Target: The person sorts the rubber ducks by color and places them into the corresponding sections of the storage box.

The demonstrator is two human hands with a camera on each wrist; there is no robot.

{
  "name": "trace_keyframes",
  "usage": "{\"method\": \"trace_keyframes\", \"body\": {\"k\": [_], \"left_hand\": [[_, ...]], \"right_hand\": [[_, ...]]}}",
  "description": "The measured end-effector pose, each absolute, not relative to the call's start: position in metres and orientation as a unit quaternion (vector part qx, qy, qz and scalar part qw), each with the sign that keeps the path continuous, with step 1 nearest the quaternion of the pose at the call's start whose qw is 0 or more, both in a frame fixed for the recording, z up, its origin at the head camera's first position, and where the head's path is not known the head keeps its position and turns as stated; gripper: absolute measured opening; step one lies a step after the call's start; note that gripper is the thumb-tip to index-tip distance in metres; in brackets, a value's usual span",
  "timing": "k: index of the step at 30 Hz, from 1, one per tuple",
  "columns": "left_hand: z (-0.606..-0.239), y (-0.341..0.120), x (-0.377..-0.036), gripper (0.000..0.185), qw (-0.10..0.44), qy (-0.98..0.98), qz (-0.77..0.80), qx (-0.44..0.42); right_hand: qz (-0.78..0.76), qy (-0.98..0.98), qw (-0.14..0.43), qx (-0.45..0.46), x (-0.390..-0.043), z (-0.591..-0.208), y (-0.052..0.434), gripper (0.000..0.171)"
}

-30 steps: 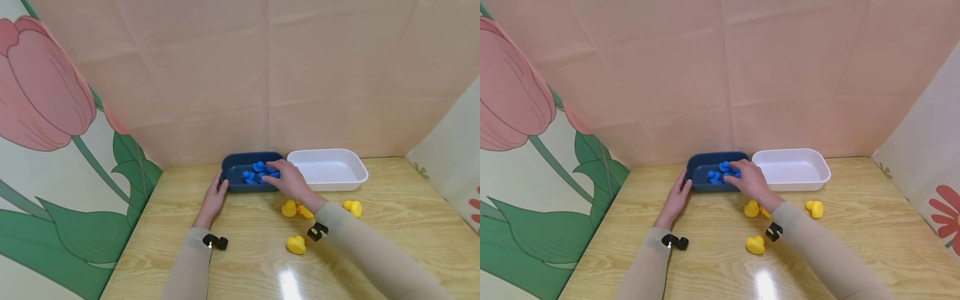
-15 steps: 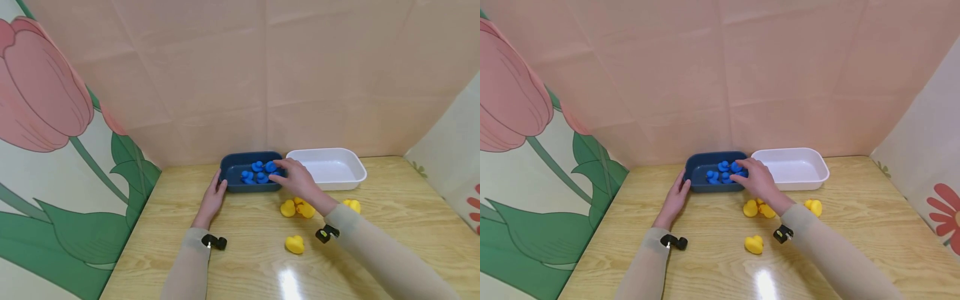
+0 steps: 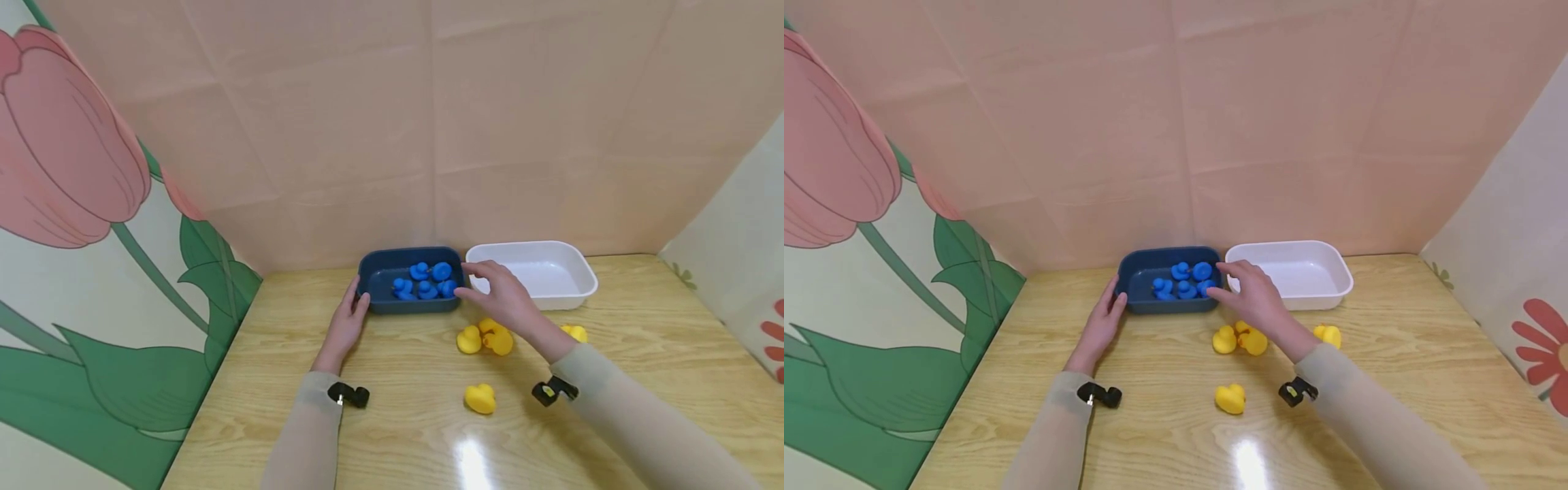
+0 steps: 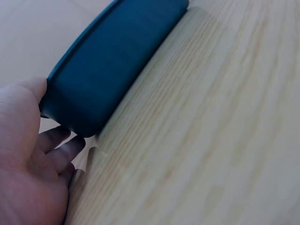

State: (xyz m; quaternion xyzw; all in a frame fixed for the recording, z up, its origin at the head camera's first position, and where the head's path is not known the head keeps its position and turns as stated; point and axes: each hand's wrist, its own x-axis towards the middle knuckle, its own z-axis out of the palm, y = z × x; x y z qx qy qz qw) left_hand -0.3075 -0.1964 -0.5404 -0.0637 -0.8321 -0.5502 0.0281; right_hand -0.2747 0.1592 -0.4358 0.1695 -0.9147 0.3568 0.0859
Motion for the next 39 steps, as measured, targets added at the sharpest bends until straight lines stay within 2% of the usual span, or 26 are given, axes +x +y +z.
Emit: {"method": "trace_keyframes", "body": {"k": [5, 13, 22, 29, 39], "left_hand": [[-0.539, -0.196, -0.307, 0.079, 0.020, -0.831, -0.553, -0.057], [-0.538, -0.195, -0.306, 0.063, 0.022, -0.831, -0.554, -0.050], [-0.539, -0.196, -0.308, 0.076, 0.018, -0.834, -0.548, -0.055], [-0.539, -0.196, -0.308, 0.065, 0.020, -0.834, -0.550, -0.052], [-0.538, -0.195, -0.307, 0.064, 0.022, -0.834, -0.549, -0.052]], "right_hand": [[0.357, -0.915, 0.085, 0.168, -0.269, -0.435, 0.170, 0.064], [0.360, -0.917, 0.085, 0.148, -0.259, -0.433, 0.186, 0.064], [0.360, -0.915, 0.109, 0.143, -0.249, -0.434, 0.209, 0.065], [0.363, -0.914, 0.119, 0.136, -0.245, -0.438, 0.225, 0.066], [0.364, -0.913, 0.126, 0.132, -0.236, -0.437, 0.241, 0.068]]}}
